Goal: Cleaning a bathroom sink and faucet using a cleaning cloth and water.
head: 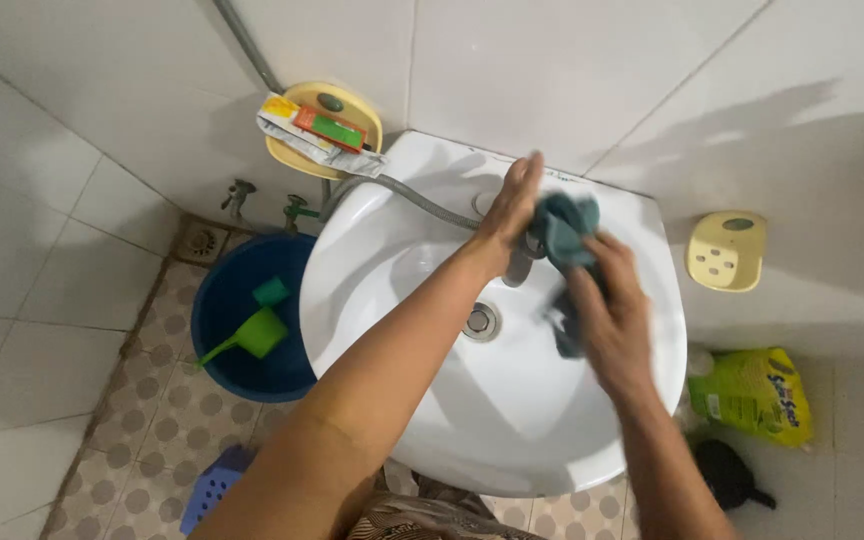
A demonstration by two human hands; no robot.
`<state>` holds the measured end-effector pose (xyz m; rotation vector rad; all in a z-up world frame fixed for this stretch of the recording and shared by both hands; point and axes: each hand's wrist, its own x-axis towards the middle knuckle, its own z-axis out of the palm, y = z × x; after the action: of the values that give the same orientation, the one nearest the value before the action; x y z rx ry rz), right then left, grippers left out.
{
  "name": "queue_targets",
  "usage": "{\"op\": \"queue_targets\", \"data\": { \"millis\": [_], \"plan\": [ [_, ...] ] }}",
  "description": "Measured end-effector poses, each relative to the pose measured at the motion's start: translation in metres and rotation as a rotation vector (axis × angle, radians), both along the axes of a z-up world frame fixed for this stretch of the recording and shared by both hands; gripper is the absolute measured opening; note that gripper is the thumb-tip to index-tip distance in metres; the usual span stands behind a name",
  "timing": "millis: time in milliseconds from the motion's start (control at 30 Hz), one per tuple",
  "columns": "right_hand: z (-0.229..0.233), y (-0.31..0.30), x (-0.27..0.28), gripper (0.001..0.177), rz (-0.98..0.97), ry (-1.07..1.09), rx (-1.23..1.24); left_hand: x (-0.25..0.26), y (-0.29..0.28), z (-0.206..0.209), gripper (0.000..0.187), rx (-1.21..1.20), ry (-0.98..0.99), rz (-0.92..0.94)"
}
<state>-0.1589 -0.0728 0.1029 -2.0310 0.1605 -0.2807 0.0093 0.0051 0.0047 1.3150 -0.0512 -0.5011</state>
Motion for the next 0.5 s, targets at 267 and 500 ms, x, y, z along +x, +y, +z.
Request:
{"op": "queue_targets", "data": {
  "millis": [267, 500],
  "plan": [
    [-0.062, -0.023, 0.141, 0.035, 0.076, -0.044, -0.449, -0.004, 0.009, 0.000, 0.107, -0.219, 0.204, 0.055],
    [-0.067, -0.027, 0.127, 0.040, 0.025, 0.007, -0.310, -0.012, 0.000, 0.004, 0.106, 0.009, -0.060, 0.151]
  ]
}}
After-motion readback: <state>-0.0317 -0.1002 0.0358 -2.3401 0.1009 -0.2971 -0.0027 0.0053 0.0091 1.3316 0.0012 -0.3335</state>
